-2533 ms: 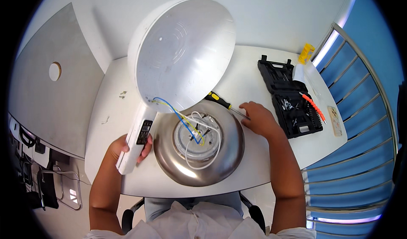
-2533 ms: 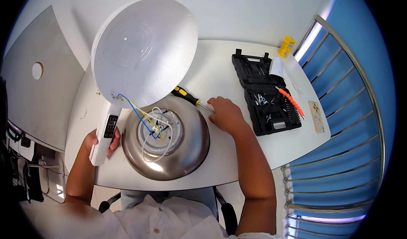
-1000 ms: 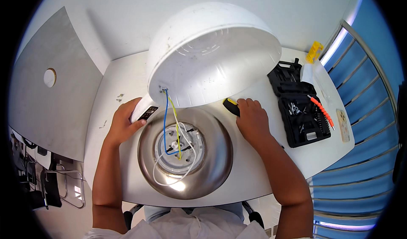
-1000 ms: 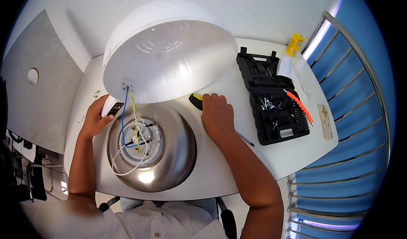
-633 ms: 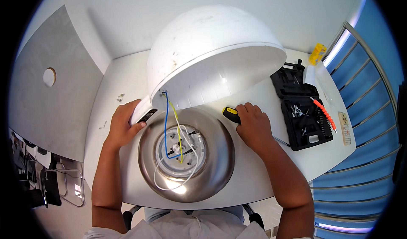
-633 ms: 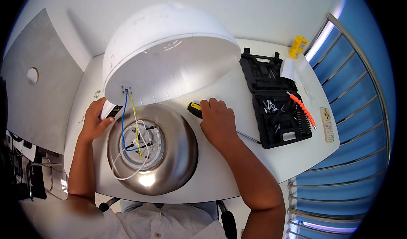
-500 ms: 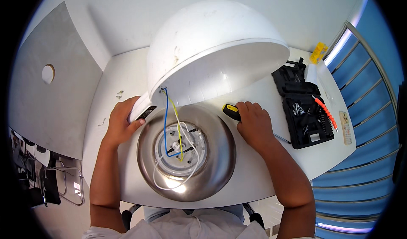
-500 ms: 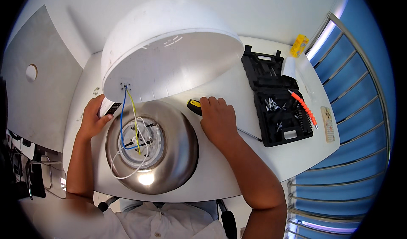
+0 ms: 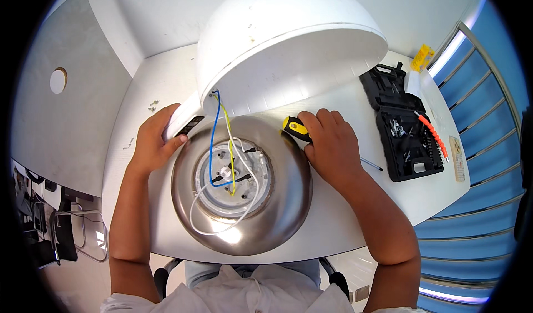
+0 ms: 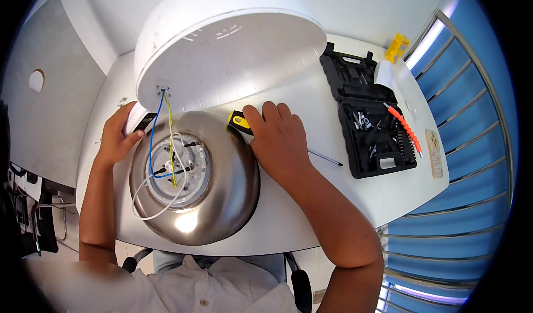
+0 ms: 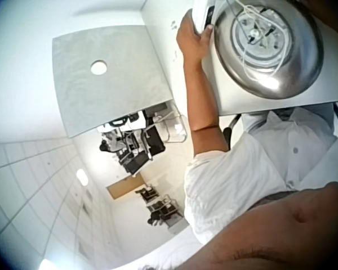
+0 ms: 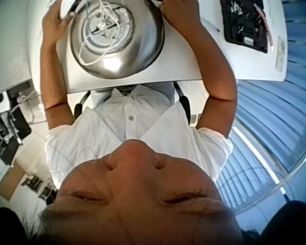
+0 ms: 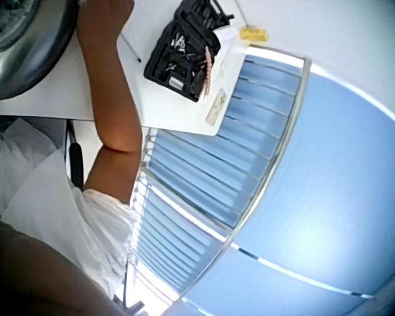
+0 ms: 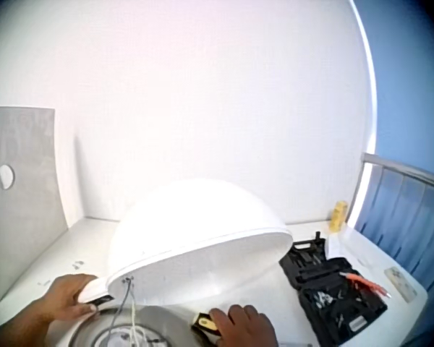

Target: The person uses a screwdriver to remove screws from the base of a white electric fan. They then separate the fan head from the base, exposing the internal wiring and motor housing.

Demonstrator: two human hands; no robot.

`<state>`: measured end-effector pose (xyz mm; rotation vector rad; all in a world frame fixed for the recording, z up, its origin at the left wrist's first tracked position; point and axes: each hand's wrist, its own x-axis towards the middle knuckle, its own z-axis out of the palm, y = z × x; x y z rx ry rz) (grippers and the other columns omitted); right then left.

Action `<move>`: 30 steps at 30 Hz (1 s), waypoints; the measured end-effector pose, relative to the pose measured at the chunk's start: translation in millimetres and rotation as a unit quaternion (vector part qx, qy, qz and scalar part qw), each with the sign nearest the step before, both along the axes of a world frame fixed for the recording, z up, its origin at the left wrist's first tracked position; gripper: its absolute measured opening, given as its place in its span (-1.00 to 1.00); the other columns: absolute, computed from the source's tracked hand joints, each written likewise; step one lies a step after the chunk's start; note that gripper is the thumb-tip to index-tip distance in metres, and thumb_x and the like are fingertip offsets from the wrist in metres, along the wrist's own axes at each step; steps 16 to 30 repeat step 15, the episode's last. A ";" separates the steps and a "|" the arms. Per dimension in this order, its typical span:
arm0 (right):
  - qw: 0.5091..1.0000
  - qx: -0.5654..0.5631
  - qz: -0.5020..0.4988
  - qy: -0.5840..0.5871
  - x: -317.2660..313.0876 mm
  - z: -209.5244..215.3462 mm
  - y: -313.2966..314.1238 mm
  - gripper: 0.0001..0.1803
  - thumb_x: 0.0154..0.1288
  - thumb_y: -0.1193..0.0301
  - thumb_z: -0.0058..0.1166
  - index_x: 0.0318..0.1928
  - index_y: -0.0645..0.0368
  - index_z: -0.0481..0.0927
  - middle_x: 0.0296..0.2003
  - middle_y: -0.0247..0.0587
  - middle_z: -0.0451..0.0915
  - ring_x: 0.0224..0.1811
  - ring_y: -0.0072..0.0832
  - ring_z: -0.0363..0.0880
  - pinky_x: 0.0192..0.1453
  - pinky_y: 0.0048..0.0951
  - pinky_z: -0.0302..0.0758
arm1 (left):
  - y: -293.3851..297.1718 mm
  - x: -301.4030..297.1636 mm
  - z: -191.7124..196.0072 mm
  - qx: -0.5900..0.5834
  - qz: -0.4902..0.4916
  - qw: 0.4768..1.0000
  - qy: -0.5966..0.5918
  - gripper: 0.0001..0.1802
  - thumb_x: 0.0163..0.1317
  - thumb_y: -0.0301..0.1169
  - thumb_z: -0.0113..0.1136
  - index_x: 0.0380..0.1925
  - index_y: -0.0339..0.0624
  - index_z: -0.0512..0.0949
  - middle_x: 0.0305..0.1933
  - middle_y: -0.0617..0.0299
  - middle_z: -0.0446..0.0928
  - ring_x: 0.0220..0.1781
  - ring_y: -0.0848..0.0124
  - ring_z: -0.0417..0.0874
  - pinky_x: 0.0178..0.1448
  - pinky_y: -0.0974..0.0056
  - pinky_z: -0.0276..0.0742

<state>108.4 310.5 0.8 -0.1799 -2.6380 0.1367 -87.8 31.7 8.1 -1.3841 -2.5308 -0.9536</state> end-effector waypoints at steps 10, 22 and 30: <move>1.000 0.007 -0.006 0.024 2.1 -2.2 5.5 -0.61 -0.16 0.61 0.09 -0.20 0.09 0.44 -0.40 -0.26 0.38 -0.33 -0.31 0.40 -0.37 -0.33 0.41 | 0.5 -3.9 -4.2 0.049 -0.022 0.998 -0.016 -0.41 -0.11 -0.42 0.28 0.03 -0.21 0.43 -0.13 0.03 0.55 -0.13 0.18 0.57 0.01 0.25 0.43; 1.000 0.001 -0.009 0.020 2.4 -0.9 4.3 -0.59 -0.14 0.61 0.08 -0.17 0.07 0.44 -0.39 -0.26 0.40 -0.32 -0.30 0.41 -0.34 -0.35 0.44 | -4.5 -7.5 -6.3 0.018 0.021 0.999 -0.022 -0.36 -0.13 -0.36 0.34 0.05 -0.19 0.42 -0.10 0.03 0.55 -0.08 0.21 0.56 0.06 0.26 0.41; 1.000 0.001 -0.009 0.020 2.4 -0.9 4.3 -0.59 -0.14 0.61 0.08 -0.17 0.07 0.44 -0.39 -0.26 0.40 -0.32 -0.30 0.41 -0.34 -0.35 0.44 | -4.5 -7.5 -6.3 0.018 0.021 0.999 -0.022 -0.36 -0.13 -0.36 0.34 0.05 -0.19 0.42 -0.10 0.03 0.55 -0.08 0.21 0.56 0.06 0.26 0.41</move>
